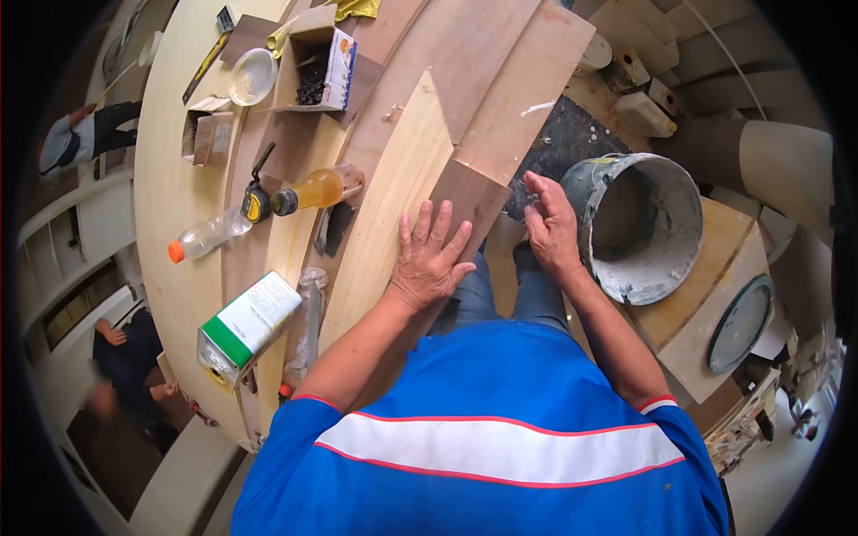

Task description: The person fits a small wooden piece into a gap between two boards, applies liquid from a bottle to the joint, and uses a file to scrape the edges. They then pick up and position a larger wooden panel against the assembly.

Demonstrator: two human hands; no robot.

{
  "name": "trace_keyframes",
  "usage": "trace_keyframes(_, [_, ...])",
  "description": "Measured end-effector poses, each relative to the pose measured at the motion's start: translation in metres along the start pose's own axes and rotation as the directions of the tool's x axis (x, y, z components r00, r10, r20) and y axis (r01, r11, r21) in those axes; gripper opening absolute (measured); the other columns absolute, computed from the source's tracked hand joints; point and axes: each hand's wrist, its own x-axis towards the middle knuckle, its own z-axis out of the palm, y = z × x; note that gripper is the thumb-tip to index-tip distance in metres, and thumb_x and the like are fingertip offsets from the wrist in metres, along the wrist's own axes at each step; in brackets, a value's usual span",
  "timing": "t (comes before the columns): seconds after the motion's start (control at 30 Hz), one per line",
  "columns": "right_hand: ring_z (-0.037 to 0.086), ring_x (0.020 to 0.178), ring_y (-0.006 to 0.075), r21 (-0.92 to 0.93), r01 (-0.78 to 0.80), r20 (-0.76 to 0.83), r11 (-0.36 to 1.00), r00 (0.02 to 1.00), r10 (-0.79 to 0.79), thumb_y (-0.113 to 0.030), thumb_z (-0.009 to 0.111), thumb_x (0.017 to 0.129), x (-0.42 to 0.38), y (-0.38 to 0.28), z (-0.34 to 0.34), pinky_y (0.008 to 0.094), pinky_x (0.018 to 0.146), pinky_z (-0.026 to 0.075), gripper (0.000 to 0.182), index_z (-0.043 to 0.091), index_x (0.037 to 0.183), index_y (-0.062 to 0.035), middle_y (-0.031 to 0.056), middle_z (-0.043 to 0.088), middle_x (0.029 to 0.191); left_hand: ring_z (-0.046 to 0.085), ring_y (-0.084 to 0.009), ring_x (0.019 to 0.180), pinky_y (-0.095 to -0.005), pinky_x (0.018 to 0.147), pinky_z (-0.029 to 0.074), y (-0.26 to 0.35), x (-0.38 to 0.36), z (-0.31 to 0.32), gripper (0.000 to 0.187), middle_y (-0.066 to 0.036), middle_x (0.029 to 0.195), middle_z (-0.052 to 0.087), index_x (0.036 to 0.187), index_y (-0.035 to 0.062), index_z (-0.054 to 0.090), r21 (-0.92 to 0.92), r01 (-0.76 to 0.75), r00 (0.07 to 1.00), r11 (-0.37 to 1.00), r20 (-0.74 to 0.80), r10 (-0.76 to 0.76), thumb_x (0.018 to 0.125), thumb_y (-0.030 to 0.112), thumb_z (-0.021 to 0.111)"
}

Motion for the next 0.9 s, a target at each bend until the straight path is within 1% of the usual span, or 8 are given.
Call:
trace_keyframes(0.03, [0.068, 0.111, 0.0261, -0.030, 0.065, 0.017, 0.997, 0.998, -0.064, 0.010, 0.058, 0.081, 0.005, -0.001, 0.000, 0.0352, 0.098, 0.053, 0.054, 0.061, 0.134, 0.0008, 0.0161, 0.067, 0.121, 0.013, -0.0445, 0.158, -0.0654, 0.123, 0.003, 0.000, -0.004, 0.000, 0.074, -0.023, 0.170, 0.023, 0.158, 0.0156, 0.044, 0.006, -0.010, 1.000, 1.000, -0.011, 0.010, 0.098, 0.059, 0.054])
trace_keyframes(0.13, [0.069, 0.107, 0.0267, 0.029, 0.080, 0.122, 0.996, 0.989, -0.083, 0.010, 0.056, 0.080, 0.010, 0.000, 0.005, 0.0352, 0.096, 0.054, 0.054, 0.062, 0.133, -0.0002, 0.0153, 0.069, 0.116, 0.017, -0.0444, 0.158, -0.0644, 0.123, 0.007, 0.000, -0.005, 0.000, 0.082, -0.024, 0.168, 0.025, 0.158, 0.0075, 0.039, -0.027, 0.021, 1.000, 0.999, -0.003, -0.022, 0.096, 0.059, 0.057])
trace_keyframes(0.23, [0.071, 0.103, 0.0265, 0.013, -0.010, 0.106, 1.000, 0.994, 0.009, 0.008, 0.056, 0.082, 0.009, -0.002, 0.007, 0.0350, 0.091, 0.055, 0.052, 0.064, 0.132, -0.0021, 0.0129, 0.072, 0.110, 0.019, -0.0446, 0.157, -0.0645, 0.123, 0.008, -0.002, -0.006, 0.000, 0.089, -0.025, 0.168, 0.026, 0.158, 0.0035, 0.035, -0.026, 0.002, 1.000, 1.000, -0.021, -0.003, 0.093, 0.058, 0.062])
trace_keyframes(0.33, [0.071, 0.100, 0.0255, 0.028, -0.143, 0.043, 0.989, 0.989, 0.141, 0.006, 0.056, 0.082, 0.010, -0.007, 0.008, 0.0346, 0.087, 0.056, 0.051, 0.064, 0.132, -0.0034, 0.0114, 0.072, 0.108, 0.018, -0.0432, 0.158, -0.0636, 0.124, 0.009, -0.001, -0.005, 0.001, 0.097, -0.023, 0.168, 0.027, 0.159, 0.0060, 0.033, -0.076, 0.019, 0.999, 0.997, -0.039, -0.022, 0.084, 0.051, 0.075])
trace_keyframes(0.43, [0.071, 0.097, 0.0259, 0.005, -0.193, 0.040, 0.981, 0.980, 0.193, 0.006, 0.057, 0.081, 0.011, -0.012, 0.007, 0.0348, 0.086, 0.056, 0.052, 0.064, 0.132, -0.0031, 0.0122, 0.071, 0.106, 0.018, -0.0433, 0.157, -0.0637, 0.124, 0.010, -0.001, -0.005, 0.000, 0.097, -0.023, 0.167, 0.028, 0.158, 0.0048, 0.034, -0.081, 0.021, 0.998, 0.996, -0.052, -0.025, 0.083, 0.050, 0.076])
trace_keyframes(0.53, [0.071, 0.095, 0.0284, -0.121, -0.024, 0.094, 0.992, 0.995, 0.036, 0.006, 0.058, 0.080, 0.015, -0.014, 0.008, 0.0357, 0.086, 0.056, 0.053, 0.064, 0.132, -0.0029, 0.0140, 0.071, 0.104, 0.019, -0.0436, 0.157, -0.0638, 0.124, 0.010, -0.001, -0.005, 0.000, 0.096, -0.024, 0.167, 0.028, 0.157, 0.0037, 0.036, -0.086, 0.019, 0.998, 0.996, -0.056, -0.024, 0.083, 0.049, 0.076])
trace_keyframes(0.83, [0.070, 0.098, 0.0338, -0.219, 0.123, 0.143, 0.968, 0.985, -0.093, 0.007, 0.059, 0.077, 0.019, -0.016, 0.007, 0.0381, 0.089, 0.056, 0.056, 0.063, 0.133, -0.0028, 0.0170, 0.069, 0.104, 0.022, -0.0423, 0.157, -0.0628, 0.123, 0.012, -0.003, -0.004, -0.002, 0.094, -0.024, 0.166, 0.030, 0.156, 0.0035, 0.039, -0.072, 0.021, 0.999, 0.997, -0.048, -0.024, 0.084, 0.051, 0.075])
trace_keyframes(0.9, [0.069, 0.101, 0.0305, -0.220, 0.111, 0.167, 0.969, 0.983, -0.075, 0.006, 0.060, 0.078, 0.017, -0.014, 0.005, 0.0367, 0.090, 0.056, 0.058, 0.062, 0.136, -0.0023, 0.0161, 0.069, 0.111, 0.022, -0.0423, 0.157, -0.0627, 0.124, 0.012, -0.003, -0.005, -0.001, 0.094, -0.024, 0.166, 0.031, 0.156, 0.0027, 0.038, -0.071, 0.022, 0.999, 0.997, -0.048, -0.025, 0.085, 0.052, 0.074])
